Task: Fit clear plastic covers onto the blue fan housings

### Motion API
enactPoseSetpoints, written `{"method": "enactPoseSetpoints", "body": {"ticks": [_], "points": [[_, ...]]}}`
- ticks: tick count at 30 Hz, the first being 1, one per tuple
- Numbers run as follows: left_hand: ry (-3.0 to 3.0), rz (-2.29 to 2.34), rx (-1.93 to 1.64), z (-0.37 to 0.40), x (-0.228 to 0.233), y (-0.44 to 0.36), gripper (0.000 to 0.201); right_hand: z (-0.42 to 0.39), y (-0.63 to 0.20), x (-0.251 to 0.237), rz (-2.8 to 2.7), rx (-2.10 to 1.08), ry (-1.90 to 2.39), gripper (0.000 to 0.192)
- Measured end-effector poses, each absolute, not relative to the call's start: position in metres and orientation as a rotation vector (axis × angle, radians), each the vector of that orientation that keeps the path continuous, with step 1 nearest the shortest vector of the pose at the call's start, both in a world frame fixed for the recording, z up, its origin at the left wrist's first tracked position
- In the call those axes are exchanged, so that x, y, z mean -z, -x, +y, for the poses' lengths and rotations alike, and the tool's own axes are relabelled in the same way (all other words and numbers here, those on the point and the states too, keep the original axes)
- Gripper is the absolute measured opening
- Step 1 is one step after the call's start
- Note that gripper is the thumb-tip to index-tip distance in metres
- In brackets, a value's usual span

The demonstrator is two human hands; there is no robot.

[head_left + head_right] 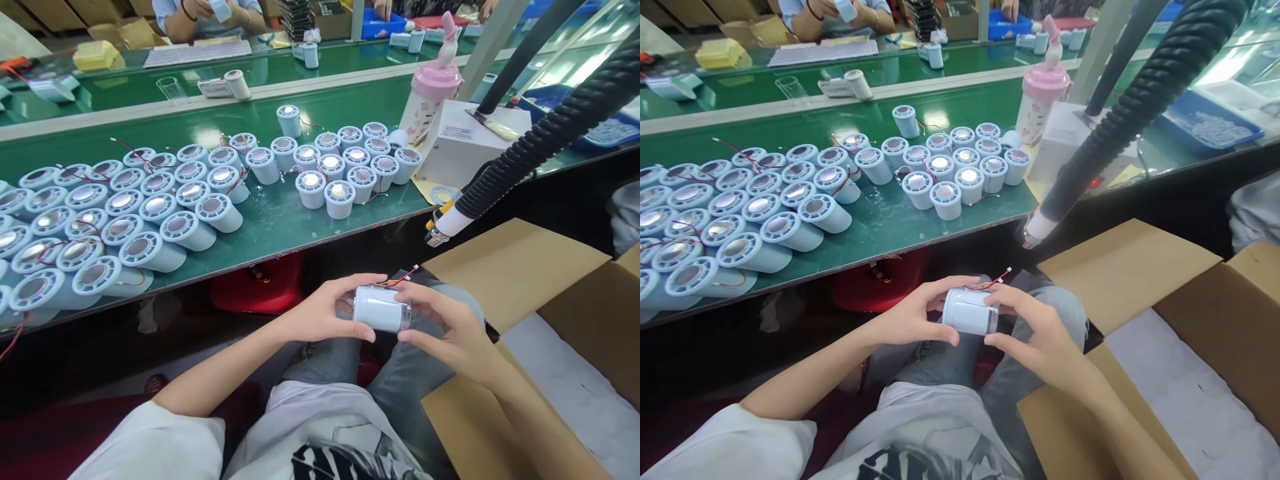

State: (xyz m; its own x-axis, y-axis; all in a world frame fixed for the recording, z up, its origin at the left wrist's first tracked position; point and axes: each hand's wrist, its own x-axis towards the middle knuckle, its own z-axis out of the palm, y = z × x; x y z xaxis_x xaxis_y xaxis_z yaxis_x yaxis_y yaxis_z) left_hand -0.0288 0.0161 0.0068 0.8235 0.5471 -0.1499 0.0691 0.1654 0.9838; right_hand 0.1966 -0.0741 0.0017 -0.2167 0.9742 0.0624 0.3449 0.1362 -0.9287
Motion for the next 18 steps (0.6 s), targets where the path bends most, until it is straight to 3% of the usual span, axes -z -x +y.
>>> {"method": "enactPoseSetpoints", "body": {"ticks": [18], "points": [[-1.627, 0.428, -0.423, 0.0163, -0.0110, 0.0355, 0.074, -0.0706, -0.1929, -0.0074, -1.135, -1.613, 1.199, 0.029]]}}
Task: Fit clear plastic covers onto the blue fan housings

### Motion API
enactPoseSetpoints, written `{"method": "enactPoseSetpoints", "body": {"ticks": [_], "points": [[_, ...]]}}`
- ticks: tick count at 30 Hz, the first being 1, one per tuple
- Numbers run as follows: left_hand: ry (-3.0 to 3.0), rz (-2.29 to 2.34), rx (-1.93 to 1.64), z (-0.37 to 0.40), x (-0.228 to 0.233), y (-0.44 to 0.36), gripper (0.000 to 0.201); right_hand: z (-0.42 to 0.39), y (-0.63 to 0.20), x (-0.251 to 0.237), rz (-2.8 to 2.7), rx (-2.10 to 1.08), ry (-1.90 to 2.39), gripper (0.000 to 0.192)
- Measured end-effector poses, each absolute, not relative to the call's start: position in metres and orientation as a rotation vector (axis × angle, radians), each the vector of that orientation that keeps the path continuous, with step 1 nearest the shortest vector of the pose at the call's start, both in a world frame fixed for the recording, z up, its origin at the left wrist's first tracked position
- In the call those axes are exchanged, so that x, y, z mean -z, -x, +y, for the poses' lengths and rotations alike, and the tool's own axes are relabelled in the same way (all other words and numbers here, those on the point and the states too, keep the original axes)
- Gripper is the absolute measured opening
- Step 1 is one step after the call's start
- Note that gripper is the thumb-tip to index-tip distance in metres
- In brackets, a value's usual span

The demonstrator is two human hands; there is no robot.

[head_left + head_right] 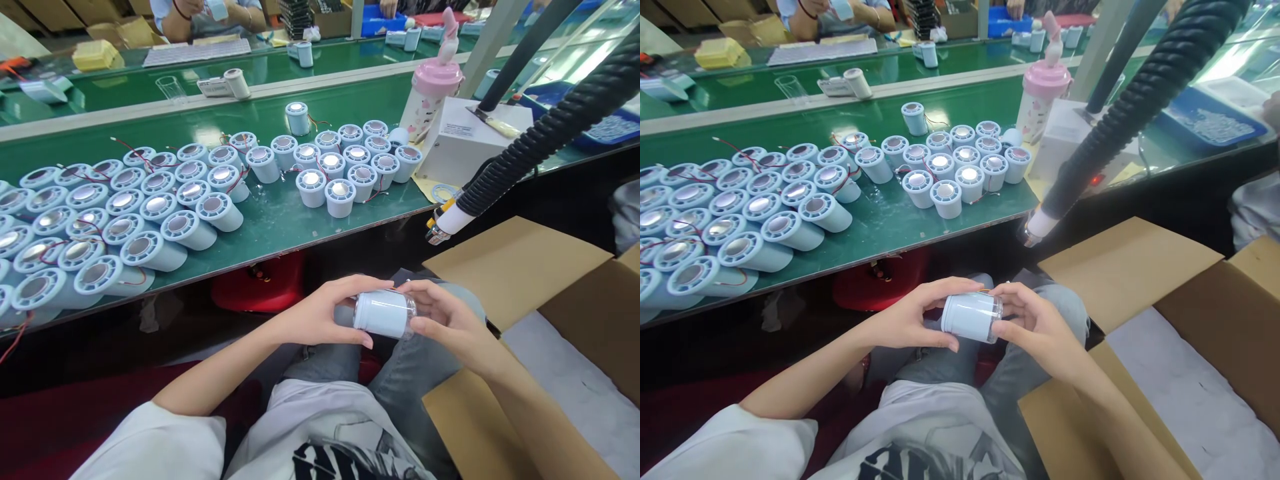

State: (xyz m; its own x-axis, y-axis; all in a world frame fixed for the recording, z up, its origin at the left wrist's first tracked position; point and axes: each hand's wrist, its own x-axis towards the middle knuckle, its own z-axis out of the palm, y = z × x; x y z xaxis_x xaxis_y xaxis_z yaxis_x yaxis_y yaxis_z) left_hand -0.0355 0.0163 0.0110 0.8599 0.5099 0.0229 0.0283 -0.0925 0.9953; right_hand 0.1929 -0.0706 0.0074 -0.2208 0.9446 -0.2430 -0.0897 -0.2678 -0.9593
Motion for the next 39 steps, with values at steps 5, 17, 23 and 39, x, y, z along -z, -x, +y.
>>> {"method": "enactPoseSetpoints", "body": {"ticks": [5, 17, 23, 39], "points": [[-1.664, 0.428, -0.426, 0.016, -0.010, 0.037, 0.074, -0.070, -0.191, -0.004, -0.993, -1.698, 1.205, 0.029], [-1.710, 0.349, -0.480, 0.017, -0.009, 0.037, 0.077, -0.067, -0.181, -0.006, -0.738, -1.902, 1.216, 0.048], [-1.729, 0.303, -0.515, 0.018, -0.006, 0.036, 0.075, -0.065, -0.178, -0.004, -0.617, -2.028, 1.188, 0.055], [-1.405, 0.575, -0.333, 0.010, -0.019, 0.035, 0.066, -0.076, -0.184, 0.012, -1.806, -0.669, 1.114, 0.053]]}}
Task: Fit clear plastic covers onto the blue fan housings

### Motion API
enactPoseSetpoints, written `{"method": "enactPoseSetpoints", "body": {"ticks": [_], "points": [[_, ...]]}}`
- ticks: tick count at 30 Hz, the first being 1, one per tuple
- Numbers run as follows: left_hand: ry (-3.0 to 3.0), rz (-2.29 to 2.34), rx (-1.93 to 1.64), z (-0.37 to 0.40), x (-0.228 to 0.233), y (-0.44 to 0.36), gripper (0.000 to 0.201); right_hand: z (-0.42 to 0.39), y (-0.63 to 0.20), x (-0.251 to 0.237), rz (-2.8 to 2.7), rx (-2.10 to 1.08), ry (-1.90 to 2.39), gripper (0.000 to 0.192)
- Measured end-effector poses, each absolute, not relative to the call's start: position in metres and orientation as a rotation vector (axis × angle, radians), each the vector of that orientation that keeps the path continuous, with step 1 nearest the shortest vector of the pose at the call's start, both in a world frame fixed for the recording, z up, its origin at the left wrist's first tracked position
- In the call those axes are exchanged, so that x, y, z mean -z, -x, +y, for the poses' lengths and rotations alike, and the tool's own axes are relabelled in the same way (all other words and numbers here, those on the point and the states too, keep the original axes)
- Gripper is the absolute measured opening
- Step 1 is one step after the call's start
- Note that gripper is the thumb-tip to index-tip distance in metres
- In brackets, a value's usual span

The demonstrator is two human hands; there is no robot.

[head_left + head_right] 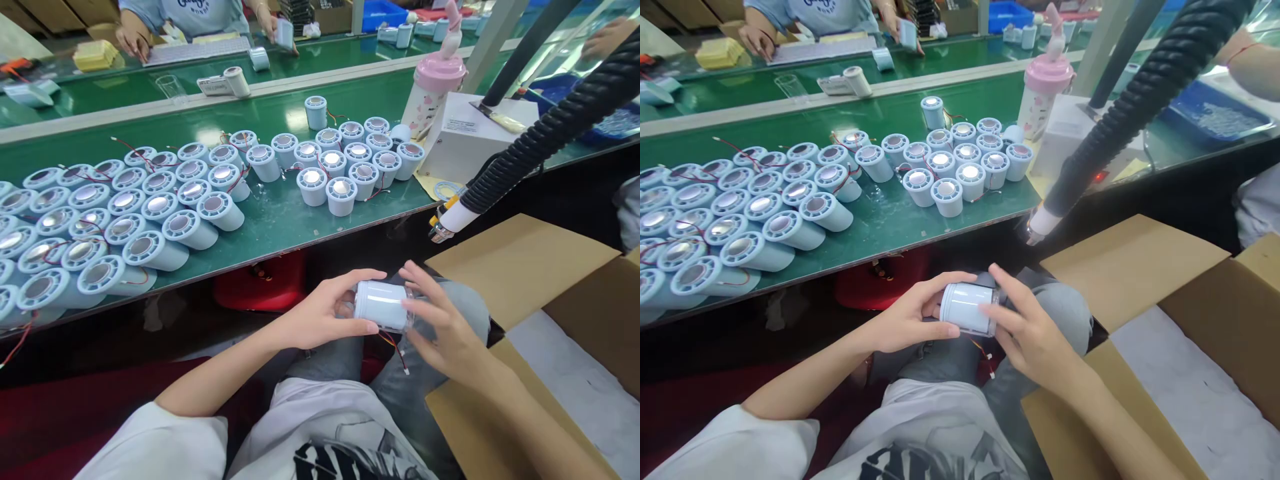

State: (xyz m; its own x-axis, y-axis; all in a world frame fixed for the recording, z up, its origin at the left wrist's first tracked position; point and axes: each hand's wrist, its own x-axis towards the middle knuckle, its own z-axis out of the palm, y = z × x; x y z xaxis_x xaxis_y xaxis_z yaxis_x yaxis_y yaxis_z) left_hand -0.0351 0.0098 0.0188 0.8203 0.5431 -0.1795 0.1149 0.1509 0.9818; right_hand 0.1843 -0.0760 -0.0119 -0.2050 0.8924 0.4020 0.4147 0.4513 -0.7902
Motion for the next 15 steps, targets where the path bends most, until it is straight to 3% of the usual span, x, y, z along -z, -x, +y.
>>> {"method": "enactPoseSetpoints", "body": {"ticks": [2, 8, 15], "points": [[-1.380, 0.566, -0.295, 0.011, -0.019, 0.036, 0.066, -0.076, -0.185, 0.010, -1.906, -0.691, 1.067, 0.057], [-1.447, 0.438, -0.342, 0.014, -0.019, 0.040, 0.073, -0.080, -0.185, 0.004, -1.230, -1.527, 1.056, 0.045], [-1.195, 0.446, -0.208, 0.011, -0.002, 0.038, 0.083, -0.077, -0.176, 0.003, -1.195, -1.566, 1.300, 0.041]]}}
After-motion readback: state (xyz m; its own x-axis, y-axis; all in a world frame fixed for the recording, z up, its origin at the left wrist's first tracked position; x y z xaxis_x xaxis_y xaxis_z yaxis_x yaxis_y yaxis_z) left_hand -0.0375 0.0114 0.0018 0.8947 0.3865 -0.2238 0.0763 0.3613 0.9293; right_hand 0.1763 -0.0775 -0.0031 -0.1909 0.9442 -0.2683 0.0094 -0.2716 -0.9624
